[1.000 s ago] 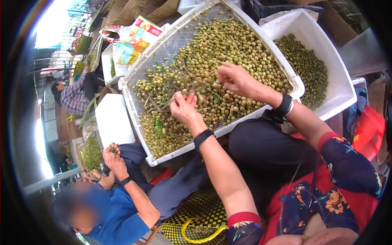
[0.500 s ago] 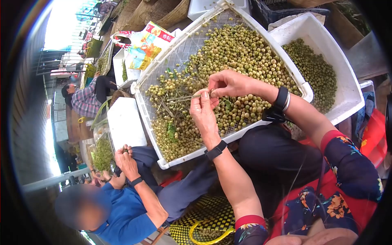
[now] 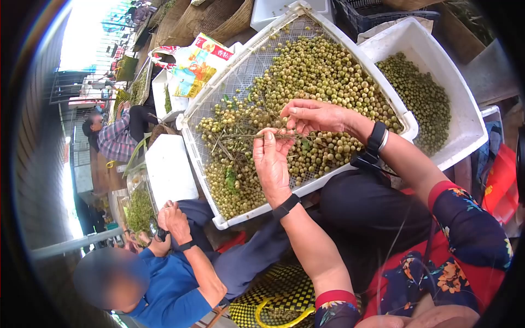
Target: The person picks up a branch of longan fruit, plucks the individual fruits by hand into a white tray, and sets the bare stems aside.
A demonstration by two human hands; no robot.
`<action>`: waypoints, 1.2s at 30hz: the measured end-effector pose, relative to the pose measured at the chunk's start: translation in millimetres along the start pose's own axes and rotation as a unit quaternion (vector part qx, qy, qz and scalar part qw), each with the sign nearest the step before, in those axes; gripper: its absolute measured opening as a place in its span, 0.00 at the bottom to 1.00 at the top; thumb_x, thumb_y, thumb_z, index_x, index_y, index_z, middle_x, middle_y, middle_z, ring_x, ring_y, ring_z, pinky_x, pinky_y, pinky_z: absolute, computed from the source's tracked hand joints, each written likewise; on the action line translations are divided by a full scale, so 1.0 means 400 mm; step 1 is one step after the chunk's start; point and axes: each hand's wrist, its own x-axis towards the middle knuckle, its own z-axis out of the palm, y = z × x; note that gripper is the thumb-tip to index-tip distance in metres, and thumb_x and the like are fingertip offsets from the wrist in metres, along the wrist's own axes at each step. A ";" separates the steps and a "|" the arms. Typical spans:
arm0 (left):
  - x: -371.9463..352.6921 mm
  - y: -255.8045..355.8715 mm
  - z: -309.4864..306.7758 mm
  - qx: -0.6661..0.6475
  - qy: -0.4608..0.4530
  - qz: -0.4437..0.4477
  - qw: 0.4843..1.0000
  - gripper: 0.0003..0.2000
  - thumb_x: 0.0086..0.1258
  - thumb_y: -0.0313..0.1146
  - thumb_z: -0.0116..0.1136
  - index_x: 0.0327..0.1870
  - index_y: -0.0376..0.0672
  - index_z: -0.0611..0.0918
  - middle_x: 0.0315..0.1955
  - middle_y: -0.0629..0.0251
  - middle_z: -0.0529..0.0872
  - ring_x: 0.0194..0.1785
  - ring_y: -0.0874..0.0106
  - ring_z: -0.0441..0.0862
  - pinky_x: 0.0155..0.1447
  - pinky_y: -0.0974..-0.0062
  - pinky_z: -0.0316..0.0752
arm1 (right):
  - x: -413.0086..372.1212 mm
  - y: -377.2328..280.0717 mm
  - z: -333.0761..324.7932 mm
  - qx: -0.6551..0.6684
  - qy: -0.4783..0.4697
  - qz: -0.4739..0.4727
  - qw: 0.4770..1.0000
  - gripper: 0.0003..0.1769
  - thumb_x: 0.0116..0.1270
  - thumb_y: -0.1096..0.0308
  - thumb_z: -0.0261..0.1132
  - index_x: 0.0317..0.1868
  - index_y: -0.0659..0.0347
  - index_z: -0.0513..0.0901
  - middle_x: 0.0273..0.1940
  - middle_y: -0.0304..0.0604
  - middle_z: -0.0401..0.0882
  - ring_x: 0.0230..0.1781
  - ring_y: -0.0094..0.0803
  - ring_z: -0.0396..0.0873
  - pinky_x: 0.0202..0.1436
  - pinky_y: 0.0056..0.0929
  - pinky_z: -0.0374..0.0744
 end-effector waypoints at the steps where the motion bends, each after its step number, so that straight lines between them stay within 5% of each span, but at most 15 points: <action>1: 0.001 -0.001 0.000 0.000 0.000 -0.001 1.000 0.07 0.78 0.36 0.54 0.47 0.42 0.78 0.40 0.63 0.84 0.45 0.69 0.84 0.52 0.68 0.81 | 0.007 0.001 0.005 -0.008 -0.023 -0.002 1.000 0.11 0.75 0.60 0.61 0.50 0.57 0.76 0.41 0.32 0.80 0.38 0.18 0.78 0.41 0.20 0.78; 13: 0.004 -0.015 0.006 0.036 -0.033 -0.022 0.999 0.07 0.78 0.35 0.53 0.47 0.42 0.77 0.39 0.64 0.84 0.44 0.70 0.84 0.51 0.68 0.81 | 0.001 -0.018 0.047 -0.008 -0.055 0.025 0.998 0.09 0.75 0.60 0.61 0.40 0.55 0.80 0.28 0.26 0.78 0.23 0.12 0.69 0.25 0.13 0.65; 17: -0.030 0.013 -0.001 0.081 0.019 0.069 0.994 0.07 0.79 0.34 0.51 0.48 0.41 0.77 0.39 0.63 0.83 0.43 0.68 0.84 0.49 0.69 0.81 | 0.019 -0.016 0.018 0.028 0.033 -0.023 0.999 0.09 0.75 0.60 0.62 0.39 0.57 0.79 0.27 0.29 0.75 0.21 0.14 0.66 0.23 0.14 0.65; 19: -0.100 0.078 0.008 0.132 0.094 0.118 0.980 0.07 0.80 0.34 0.50 0.48 0.41 0.76 0.37 0.63 0.83 0.43 0.69 0.84 0.49 0.69 0.80 | 0.006 -0.056 0.021 -0.123 0.123 -0.084 0.981 0.10 0.75 0.62 0.60 0.38 0.58 0.78 0.26 0.30 0.73 0.20 0.15 0.66 0.22 0.17 0.66; 21: -0.202 0.138 0.018 0.264 0.168 0.176 0.934 0.07 0.80 0.32 0.48 0.46 0.40 0.76 0.36 0.63 0.81 0.43 0.69 0.83 0.48 0.71 0.79 | -0.010 -0.093 -0.016 -0.278 0.125 -0.098 0.947 0.09 0.75 0.62 0.59 0.40 0.59 0.78 0.28 0.35 0.76 0.25 0.22 0.73 0.27 0.23 0.72; 23: -0.325 0.160 0.006 0.426 0.222 0.203 0.853 0.08 0.80 0.31 0.47 0.42 0.36 0.76 0.37 0.60 0.80 0.38 0.68 0.82 0.46 0.69 0.79 | 0.007 -0.082 -0.081 -0.580 0.065 -0.298 0.755 0.05 0.71 0.66 0.61 0.43 0.57 0.79 0.33 0.40 0.79 0.34 0.32 0.78 0.38 0.31 0.76; 24: -0.384 0.163 0.009 0.498 0.258 0.194 0.805 0.08 0.79 0.30 0.47 0.40 0.35 0.76 0.35 0.59 0.80 0.37 0.66 0.82 0.44 0.69 0.78 | -0.019 -0.092 -0.070 -0.716 0.074 -0.248 0.648 0.10 0.66 0.72 0.61 0.47 0.54 0.81 0.41 0.44 0.78 0.45 0.41 0.77 0.46 0.38 0.75; 25: -0.443 0.157 0.012 0.566 0.291 0.180 0.750 0.09 0.79 0.30 0.47 0.39 0.34 0.76 0.33 0.57 0.81 0.36 0.65 0.82 0.42 0.68 0.77 | -0.037 -0.093 -0.022 -0.761 0.091 -0.199 0.611 0.11 0.66 0.76 0.61 0.47 0.54 0.81 0.44 0.44 0.74 0.47 0.39 0.73 0.50 0.38 0.74; 28: -0.590 0.073 -0.051 0.604 0.337 0.091 0.717 0.09 0.77 0.30 0.49 0.38 0.34 0.77 0.30 0.54 0.81 0.33 0.59 0.81 0.39 0.63 0.73 | -0.038 -0.022 0.007 -0.745 -0.044 -0.212 0.631 0.18 0.67 0.76 0.60 0.55 0.51 0.81 0.42 0.46 0.70 0.46 0.40 0.71 0.49 0.39 0.73; 29: -0.637 0.031 -0.080 0.617 0.331 0.060 0.711 0.09 0.77 0.31 0.49 0.39 0.34 0.77 0.30 0.53 0.82 0.33 0.56 0.80 0.39 0.61 0.72 | -0.037 0.006 0.010 -0.776 -0.063 -0.252 0.575 0.19 0.67 0.73 0.60 0.57 0.49 0.81 0.42 0.45 0.69 0.45 0.39 0.70 0.47 0.38 0.73; 31: -0.732 -0.082 -0.160 0.668 0.298 -0.045 0.680 0.11 0.76 0.35 0.51 0.40 0.33 0.78 0.34 0.48 0.84 0.37 0.49 0.81 0.43 0.57 0.74 | -0.024 0.039 0.016 -0.777 -0.100 -0.271 0.559 0.22 0.64 0.73 0.59 0.58 0.46 0.79 0.42 0.45 0.67 0.44 0.40 0.69 0.43 0.38 0.73; 33: -0.848 -0.227 -0.272 0.687 0.239 -0.139 0.672 0.13 0.76 0.36 0.53 0.45 0.32 0.79 0.39 0.44 0.85 0.43 0.44 0.81 0.48 0.54 0.75 | 0.024 0.057 -0.007 -0.738 -0.105 -0.297 0.597 0.08 0.62 0.72 0.62 0.42 0.54 0.81 0.38 0.45 0.70 0.42 0.43 0.72 0.43 0.41 0.74; 36: -0.840 -0.187 -0.229 0.690 0.225 -0.122 0.677 0.14 0.74 0.35 0.54 0.50 0.31 0.79 0.43 0.43 0.85 0.47 0.44 0.81 0.53 0.55 0.75 | 0.045 -0.013 0.045 -0.641 -0.053 -0.341 0.685 0.02 0.64 0.74 0.63 0.36 0.58 0.80 0.35 0.44 0.75 0.40 0.44 0.76 0.43 0.41 0.77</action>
